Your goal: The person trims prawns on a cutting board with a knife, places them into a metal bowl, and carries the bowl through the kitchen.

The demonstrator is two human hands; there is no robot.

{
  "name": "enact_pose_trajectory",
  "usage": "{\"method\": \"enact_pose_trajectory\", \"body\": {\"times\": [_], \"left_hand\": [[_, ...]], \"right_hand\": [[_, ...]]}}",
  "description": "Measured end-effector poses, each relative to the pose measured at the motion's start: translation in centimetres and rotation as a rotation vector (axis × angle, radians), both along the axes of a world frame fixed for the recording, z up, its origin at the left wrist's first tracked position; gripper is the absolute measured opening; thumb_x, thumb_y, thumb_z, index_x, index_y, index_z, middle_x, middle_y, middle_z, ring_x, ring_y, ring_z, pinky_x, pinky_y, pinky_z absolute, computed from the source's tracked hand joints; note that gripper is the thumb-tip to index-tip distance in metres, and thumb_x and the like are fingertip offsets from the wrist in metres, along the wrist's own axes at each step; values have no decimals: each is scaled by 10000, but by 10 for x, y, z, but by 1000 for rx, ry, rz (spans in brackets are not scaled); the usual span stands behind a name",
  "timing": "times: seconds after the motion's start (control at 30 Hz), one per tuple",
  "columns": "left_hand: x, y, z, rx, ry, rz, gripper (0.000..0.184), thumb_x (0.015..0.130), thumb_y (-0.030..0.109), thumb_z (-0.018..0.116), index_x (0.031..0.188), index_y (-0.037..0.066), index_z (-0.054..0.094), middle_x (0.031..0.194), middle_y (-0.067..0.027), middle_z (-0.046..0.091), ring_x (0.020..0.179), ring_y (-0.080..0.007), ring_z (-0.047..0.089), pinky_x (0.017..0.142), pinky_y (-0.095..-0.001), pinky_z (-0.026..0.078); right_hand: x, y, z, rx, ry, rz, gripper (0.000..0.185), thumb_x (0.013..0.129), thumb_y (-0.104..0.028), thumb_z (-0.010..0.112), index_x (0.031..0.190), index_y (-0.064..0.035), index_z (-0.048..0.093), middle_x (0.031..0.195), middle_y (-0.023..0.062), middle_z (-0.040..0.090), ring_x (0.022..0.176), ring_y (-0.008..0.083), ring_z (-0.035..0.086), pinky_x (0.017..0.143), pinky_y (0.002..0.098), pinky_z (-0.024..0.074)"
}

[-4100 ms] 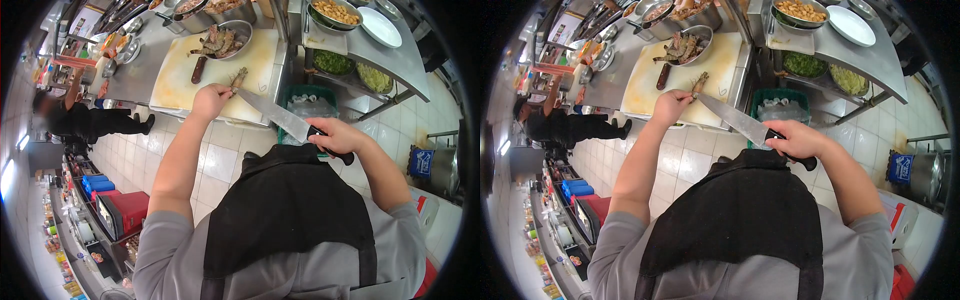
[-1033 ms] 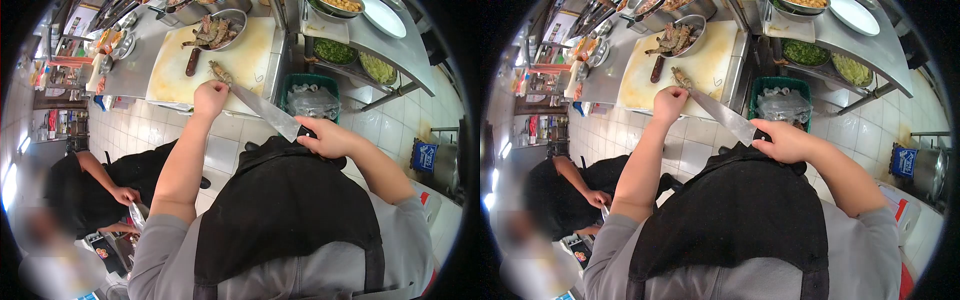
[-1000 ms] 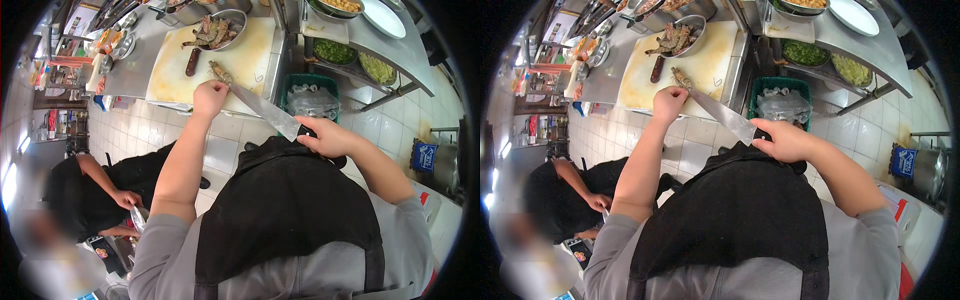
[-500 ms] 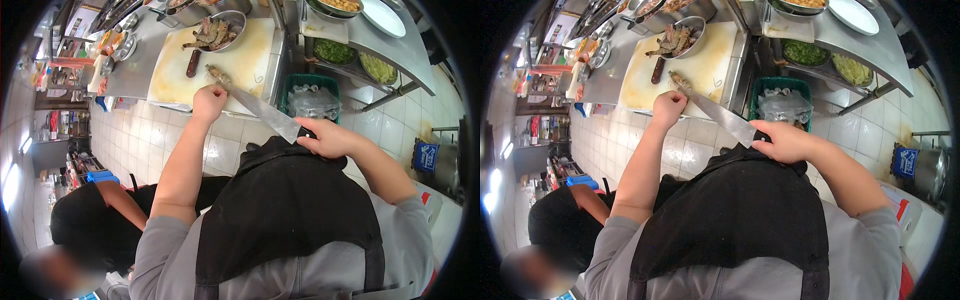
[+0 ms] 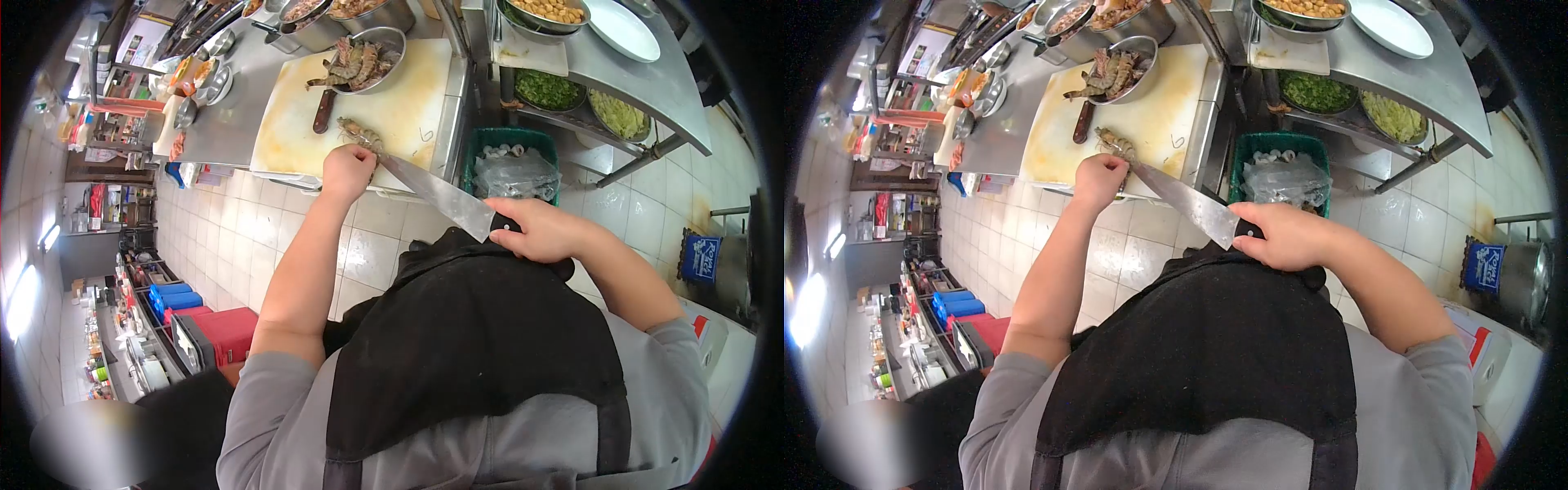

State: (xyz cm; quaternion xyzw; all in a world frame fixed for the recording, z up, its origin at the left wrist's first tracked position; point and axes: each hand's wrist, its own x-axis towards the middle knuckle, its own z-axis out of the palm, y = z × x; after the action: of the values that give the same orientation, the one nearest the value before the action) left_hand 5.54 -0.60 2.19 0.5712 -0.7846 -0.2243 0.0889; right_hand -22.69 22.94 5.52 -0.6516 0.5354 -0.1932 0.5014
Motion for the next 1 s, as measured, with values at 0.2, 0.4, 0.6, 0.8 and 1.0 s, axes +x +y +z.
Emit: {"method": "enact_pose_trajectory", "body": {"times": [0.2,0.4,0.6,0.8,1.0], "left_hand": [[-2,4,6,53,35,44,220,855,250,704,896,42,766,809,-144,742,757,-269,714,737,-374,561],[-18,-18,3,-52,-164,85,355,818,373,704,867,26,759,781,-178,726,762,-335,701,759,-426,550],[-11,-37,-4,44,-28,61,373,806,350,681,821,-18,735,783,-219,711,778,-364,696,753,-445,542],[-2,-30,-2,273,192,68,328,833,236,732,993,-50,745,827,-85,728,736,-142,642,700,-309,509],[12,-25,15,419,279,-90,295,874,231,743,980,-45,737,860,-52,713,754,-117,614,694,-279,486]], "right_hand": [[4,0,-5,-145,-17,-9,557,978,-282,610,1445,-17,459,1055,252,702,942,402,692,832,473,535],[22,2,33,-89,579,100,543,990,-241,550,1468,-27,407,941,229,713,816,410,691,746,499,546],[16,3,29,-105,469,47,594,968,-237,610,1495,-57,403,935,240,707,867,435,673,774,513,532],[-11,25,53,-9,367,-100,583,954,-243,640,1472,-68,438,1005,245,701,942,449,660,815,516,519],[-2,27,60,-21,398,-205,572,942,-248,662,1453,-81,469,931,256,694,891,453,661,773,515,519]]}}
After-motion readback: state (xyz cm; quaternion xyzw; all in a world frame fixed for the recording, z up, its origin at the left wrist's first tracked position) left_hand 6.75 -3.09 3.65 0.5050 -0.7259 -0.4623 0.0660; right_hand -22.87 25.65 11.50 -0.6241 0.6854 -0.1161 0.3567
